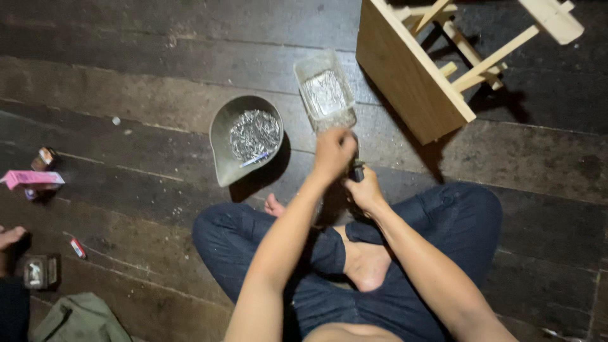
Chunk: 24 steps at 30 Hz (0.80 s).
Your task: The person sits cross-legged on the floor and uses pliers to cut small pieces of wire. They pick up wire from a plastic container, cut it, and place the cut pieces into a metal dustpan.
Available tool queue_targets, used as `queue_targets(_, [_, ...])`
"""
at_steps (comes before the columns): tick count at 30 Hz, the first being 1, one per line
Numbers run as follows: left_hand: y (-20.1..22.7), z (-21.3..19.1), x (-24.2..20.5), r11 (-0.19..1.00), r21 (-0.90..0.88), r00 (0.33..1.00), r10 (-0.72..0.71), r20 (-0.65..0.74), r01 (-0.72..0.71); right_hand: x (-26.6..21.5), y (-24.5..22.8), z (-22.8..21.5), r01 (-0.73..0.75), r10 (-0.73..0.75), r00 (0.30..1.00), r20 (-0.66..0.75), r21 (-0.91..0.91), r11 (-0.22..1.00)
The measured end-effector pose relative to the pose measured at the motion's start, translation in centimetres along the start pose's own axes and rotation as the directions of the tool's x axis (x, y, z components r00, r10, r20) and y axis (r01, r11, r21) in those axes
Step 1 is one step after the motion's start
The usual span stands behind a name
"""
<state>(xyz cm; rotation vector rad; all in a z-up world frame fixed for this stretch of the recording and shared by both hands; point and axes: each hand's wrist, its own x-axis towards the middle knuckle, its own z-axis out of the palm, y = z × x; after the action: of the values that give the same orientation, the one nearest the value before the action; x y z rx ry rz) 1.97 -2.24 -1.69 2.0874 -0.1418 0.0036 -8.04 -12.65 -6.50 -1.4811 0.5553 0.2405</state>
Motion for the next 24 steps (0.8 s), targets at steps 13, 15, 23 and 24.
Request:
queue_targets(13, [-2.3, -2.5, -2.6, 0.884, 0.452, 0.988, 0.153, -0.036, -0.12, -0.5, -4.1, -2.7, -0.094, 0.122, 0.988, -0.09, 0.272, 0.958])
queue_targets(15, [-6.3, -0.9, -6.2, 0.773, 0.62, 0.972, -0.021, 0.235, -0.133, -0.3, -3.7, -2.8, -0.095, 0.12, 0.99, -0.072, 0.286, 0.953])
queue_targets(23, [-8.4, 0.9, -8.0, 0.553, 0.771, 0.947, 0.231, 0.222, -0.315, -2.2, -4.8, -3.1, -0.087, 0.083, 0.996, 0.024, 0.274, 0.958])
queue_targets(24, [-9.0, 1.6, -7.9, 0.481, 0.809, 0.93, 0.305, 0.206, -0.337, -2.1, -4.6, -3.3, -0.089, 0.084, 0.996, 0.031, 0.271, 0.959])
